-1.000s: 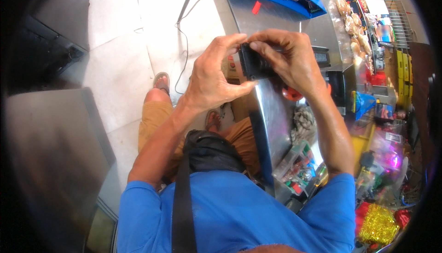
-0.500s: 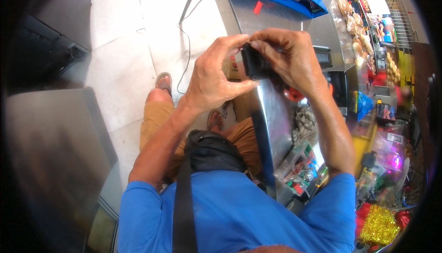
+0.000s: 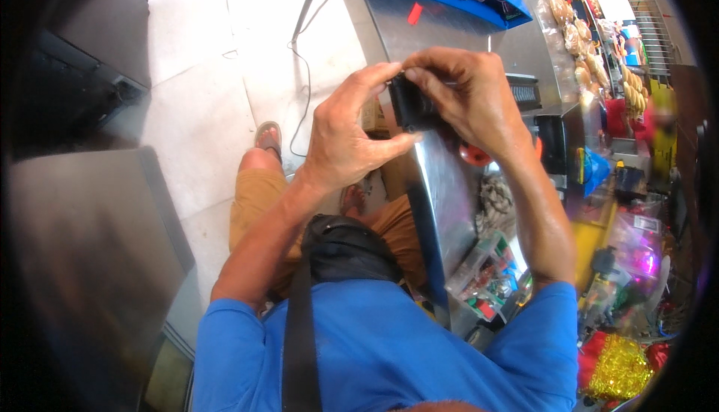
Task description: The person selects screws from a plastic organizer and uses a cordless drill to fasten a black LED light bar to a metal surface. They repeatedly position the light bar, insert screws, and drive them in with the drill.
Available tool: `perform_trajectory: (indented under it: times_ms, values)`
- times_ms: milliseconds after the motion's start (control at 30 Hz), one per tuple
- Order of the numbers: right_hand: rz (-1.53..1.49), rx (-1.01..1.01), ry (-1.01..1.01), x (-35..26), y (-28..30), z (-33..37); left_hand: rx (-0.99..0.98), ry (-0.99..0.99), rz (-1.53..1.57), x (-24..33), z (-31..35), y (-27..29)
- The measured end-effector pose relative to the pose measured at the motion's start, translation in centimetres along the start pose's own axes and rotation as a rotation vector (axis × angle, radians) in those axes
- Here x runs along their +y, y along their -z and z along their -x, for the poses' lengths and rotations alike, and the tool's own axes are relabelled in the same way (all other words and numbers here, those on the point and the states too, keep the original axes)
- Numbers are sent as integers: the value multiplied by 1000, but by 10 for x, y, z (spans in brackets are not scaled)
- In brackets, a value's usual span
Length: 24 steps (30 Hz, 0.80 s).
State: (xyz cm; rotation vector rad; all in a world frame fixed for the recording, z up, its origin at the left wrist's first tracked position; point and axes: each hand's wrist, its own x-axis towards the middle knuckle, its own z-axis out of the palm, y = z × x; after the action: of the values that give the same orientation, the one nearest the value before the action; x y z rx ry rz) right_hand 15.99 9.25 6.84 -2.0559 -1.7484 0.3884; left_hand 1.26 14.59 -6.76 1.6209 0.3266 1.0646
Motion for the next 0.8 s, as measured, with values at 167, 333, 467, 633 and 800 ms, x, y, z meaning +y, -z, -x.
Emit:
perform_trajectory:
  times_ms: [167,333,467,633,800]
  values:
    - [18,25,21,3,-1,0,6,-15,-56,3,-2,-2]
    - [4,20,41,6,-1,1,33,-8,-58,4,-3,-6]
    - [20,26,28,3,0,0,20,-7,-64,7,-6,-7]
    - [46,21,67,3,1,0,8,-4,-53,7,-6,-5]
    - [47,28,73,6,1,0,-15,41,-47,12,-8,-4]
